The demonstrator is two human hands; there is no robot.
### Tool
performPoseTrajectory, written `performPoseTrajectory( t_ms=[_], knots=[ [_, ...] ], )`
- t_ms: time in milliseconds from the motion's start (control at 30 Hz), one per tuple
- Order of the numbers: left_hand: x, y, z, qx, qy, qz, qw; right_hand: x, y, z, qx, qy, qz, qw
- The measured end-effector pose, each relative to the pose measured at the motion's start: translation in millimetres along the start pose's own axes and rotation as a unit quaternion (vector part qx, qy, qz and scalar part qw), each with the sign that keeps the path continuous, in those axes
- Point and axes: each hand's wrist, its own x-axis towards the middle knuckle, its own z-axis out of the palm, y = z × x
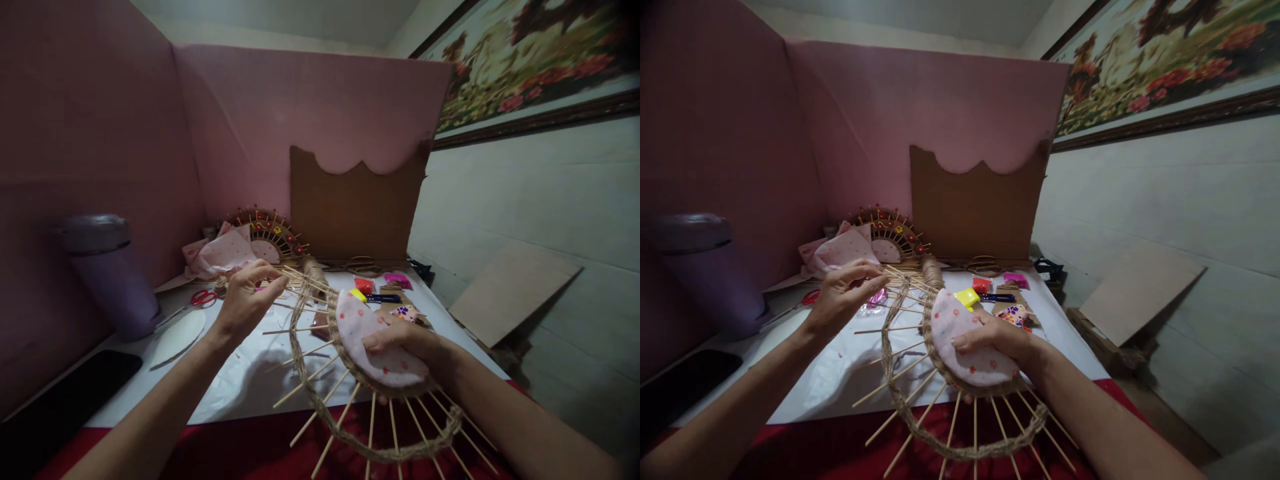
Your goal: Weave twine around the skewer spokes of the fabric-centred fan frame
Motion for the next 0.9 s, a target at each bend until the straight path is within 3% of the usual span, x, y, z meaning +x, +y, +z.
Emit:
performPoseTrajectory(
  t_ms=[167,300,533,900],
  knots=[
    [1.3,-0.8,0.1,-0.106,-0.012,-0.108,0.988,1.9,3.2,-0.8,0.09,-0.029,0.008,0.996],
    [1.4,-1.1,0.9,-0.165,-0.012,-0.152,0.974,1.7,3.0,0.3,0.103,-0.034,0.006,0.994],
    [2.6,-2.8,3.3,-0.192,0.023,-0.163,0.967,0.8,2.3,3.0,0.107,-0.012,0.008,0.994],
    [4.9,-7.3,-3.6,-0.209,0.005,-0.189,0.96,1.0,4.5,0.9,0.11,-0.018,0.011,0.994]
  ],
)
